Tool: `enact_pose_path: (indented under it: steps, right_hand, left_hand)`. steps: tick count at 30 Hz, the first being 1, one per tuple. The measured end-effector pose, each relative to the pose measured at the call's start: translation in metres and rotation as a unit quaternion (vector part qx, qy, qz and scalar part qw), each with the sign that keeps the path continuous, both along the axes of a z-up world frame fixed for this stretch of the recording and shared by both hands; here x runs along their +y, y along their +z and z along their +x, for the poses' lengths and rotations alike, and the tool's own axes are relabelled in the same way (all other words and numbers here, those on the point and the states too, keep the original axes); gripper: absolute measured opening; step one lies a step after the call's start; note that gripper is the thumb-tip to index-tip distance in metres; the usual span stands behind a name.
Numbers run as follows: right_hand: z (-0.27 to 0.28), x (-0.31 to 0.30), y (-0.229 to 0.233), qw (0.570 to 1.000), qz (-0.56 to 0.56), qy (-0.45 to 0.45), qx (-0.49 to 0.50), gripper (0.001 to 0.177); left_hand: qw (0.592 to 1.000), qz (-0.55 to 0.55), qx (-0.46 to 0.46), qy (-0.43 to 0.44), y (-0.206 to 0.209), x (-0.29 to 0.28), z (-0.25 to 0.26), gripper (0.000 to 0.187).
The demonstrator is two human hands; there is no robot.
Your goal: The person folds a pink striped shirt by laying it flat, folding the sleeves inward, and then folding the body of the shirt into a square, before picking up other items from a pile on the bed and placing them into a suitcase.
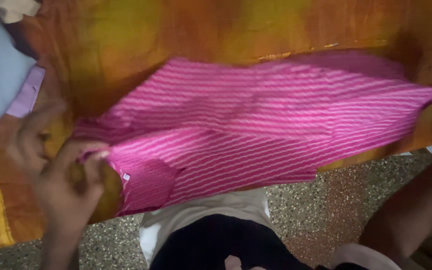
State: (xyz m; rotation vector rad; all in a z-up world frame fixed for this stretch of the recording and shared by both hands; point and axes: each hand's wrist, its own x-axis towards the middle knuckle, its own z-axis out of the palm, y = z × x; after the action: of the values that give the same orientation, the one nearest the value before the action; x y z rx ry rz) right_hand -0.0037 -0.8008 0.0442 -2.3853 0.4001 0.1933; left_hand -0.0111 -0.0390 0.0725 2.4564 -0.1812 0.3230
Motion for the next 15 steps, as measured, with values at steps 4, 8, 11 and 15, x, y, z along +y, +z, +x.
enact_pose_path:
  steps: [4, 8, 11, 15]
  right_hand:
    - [-0.025, -0.004, 0.003, 0.999, -0.027, -0.014, -0.021, 0.02]
    - [-0.03, 0.001, 0.006, 0.998, -0.041, -0.013, -0.045, 0.017]
    - [-0.012, 0.02, 0.008, 0.997, -0.042, -0.004, -0.068, 0.016]
    - [0.03, 0.066, 0.007, 0.993, 0.006, 0.023, -0.115, 0.016]
  left_hand:
    - [0.954, -0.284, 0.06, -0.077, 0.001, 0.009, -0.012, 0.018]
    - [0.918, -0.379, 0.085, -0.08, -0.021, 0.032, -0.038, 0.013]
    - [0.957, -0.258, 0.127, -0.019, -0.056, 0.045, -0.024, 0.009]
    - [0.945, -0.259, 0.195, -0.029, -0.083, 0.03, 0.015, 0.005]
